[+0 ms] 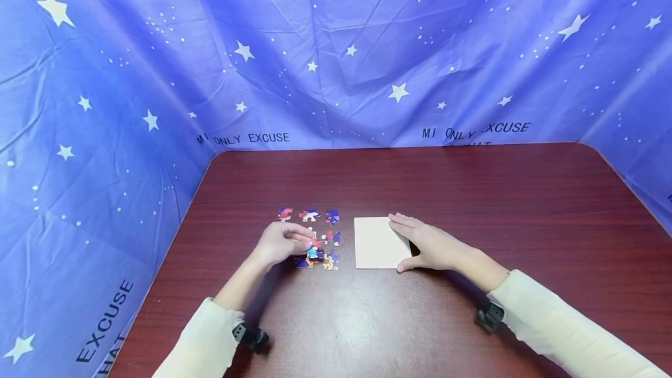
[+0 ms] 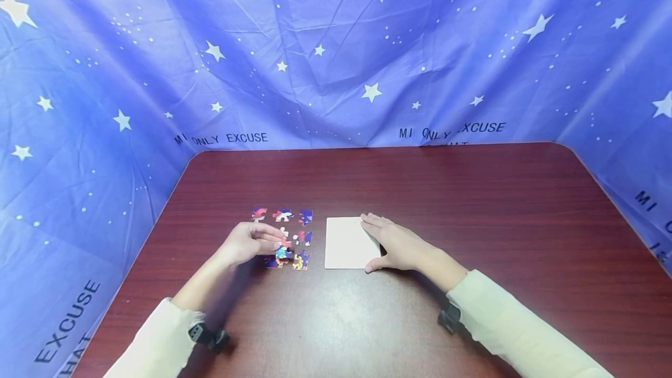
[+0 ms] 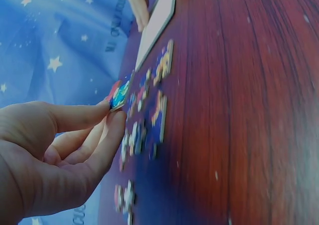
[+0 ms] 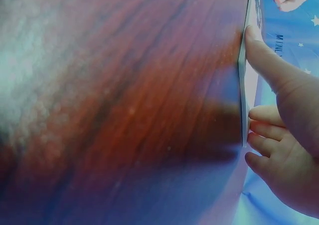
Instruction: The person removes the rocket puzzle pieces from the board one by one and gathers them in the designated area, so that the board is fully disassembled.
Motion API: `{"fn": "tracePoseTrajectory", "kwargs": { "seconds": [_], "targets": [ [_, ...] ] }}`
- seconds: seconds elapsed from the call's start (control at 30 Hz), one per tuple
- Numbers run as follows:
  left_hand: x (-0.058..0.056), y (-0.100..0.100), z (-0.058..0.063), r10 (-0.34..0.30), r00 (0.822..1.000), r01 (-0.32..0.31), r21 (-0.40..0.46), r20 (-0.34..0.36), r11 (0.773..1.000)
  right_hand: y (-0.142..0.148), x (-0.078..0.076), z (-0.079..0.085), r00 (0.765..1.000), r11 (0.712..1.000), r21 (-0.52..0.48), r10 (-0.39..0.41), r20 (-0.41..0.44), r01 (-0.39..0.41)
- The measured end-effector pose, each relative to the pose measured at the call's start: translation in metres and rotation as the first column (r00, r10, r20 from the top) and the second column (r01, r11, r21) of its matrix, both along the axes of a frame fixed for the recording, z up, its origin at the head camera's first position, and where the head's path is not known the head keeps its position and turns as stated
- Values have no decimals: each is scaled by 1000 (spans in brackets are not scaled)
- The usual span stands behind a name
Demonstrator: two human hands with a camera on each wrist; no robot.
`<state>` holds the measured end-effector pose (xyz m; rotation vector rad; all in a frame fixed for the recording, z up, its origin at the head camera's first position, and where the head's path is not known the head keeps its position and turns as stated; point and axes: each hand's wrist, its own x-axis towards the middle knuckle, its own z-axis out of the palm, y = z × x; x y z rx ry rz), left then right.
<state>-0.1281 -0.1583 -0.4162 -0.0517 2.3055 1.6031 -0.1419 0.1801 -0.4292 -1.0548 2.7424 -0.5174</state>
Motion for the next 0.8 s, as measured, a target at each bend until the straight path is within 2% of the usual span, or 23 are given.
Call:
{"fn": "tracePoseTrajectory", "kwargs": {
  "seconds": [0.33,0.5,0.6,0.67,0.73,0.8],
  "targets": [
    [8,-35,-3,27,999,-26,-14,30,1000,0,1,0,1000,1000,-8,0,-14,-1],
    [13,-45,-2,39,999,-37,-119,22,992,0,1,0,1000,1000,-12,4,-24,-4],
    [16,-48,-1,46,999,-47,-248,-12,968,-1,1,0,1000,1000,-14,3,-15,-4],
    [16,-49,-1,35,998,-50,-334,-49,941,-1,1,0,1000,1000,-17,6,-16,-6],
    [16,-50,-1,34,996,-64,-392,-84,918,-1,0,0,1000,1000,-20,2,-13,-3],
    [16,-49,0,29,993,-73,-416,-110,906,-1,0,0,1000,1000,-24,1,-14,-1]
  ]
}}
